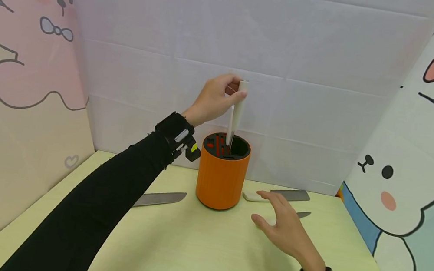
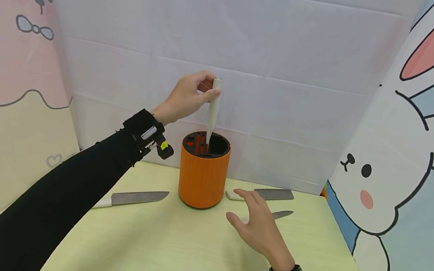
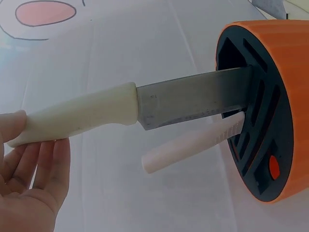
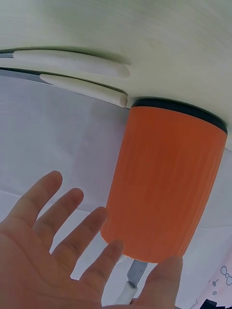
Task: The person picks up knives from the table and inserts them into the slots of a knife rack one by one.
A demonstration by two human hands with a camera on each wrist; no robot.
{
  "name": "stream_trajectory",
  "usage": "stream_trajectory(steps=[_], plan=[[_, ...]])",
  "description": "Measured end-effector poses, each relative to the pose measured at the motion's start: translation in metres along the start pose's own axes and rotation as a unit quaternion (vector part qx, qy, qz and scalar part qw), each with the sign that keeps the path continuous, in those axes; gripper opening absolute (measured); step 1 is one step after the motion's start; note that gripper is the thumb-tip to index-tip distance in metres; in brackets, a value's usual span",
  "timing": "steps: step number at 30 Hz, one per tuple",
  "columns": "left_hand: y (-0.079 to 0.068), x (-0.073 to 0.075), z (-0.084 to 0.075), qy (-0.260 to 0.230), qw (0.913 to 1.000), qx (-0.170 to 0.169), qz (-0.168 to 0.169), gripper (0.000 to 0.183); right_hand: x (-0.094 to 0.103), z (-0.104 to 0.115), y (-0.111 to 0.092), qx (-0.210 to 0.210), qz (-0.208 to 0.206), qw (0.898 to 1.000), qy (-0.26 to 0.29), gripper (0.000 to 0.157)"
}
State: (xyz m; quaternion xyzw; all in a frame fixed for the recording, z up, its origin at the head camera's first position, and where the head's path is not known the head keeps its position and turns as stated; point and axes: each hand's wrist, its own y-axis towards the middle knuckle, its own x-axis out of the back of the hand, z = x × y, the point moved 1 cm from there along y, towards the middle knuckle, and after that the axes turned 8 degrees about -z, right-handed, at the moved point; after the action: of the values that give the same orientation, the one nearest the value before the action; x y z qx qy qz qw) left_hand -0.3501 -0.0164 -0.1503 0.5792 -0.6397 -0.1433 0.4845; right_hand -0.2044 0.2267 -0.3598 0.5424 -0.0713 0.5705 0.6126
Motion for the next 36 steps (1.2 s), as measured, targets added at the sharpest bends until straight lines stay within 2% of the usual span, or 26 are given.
stream_trajectory(steps=[7, 36], plan=[[-0.005, -0.006, 0.007, 0.006, 0.9999, 0.01, 0.004, 0.03, -0.002, -0.001, -0.001, -0.012, 0.022, 1.0, 0.0, 0.058], [-0.031, -0.024, 0.035, 0.002, 0.9992, 0.035, 0.019, 0.027, -0.002, -0.001, -0.002, -0.012, 0.025, 1.0, -0.003, 0.058]])
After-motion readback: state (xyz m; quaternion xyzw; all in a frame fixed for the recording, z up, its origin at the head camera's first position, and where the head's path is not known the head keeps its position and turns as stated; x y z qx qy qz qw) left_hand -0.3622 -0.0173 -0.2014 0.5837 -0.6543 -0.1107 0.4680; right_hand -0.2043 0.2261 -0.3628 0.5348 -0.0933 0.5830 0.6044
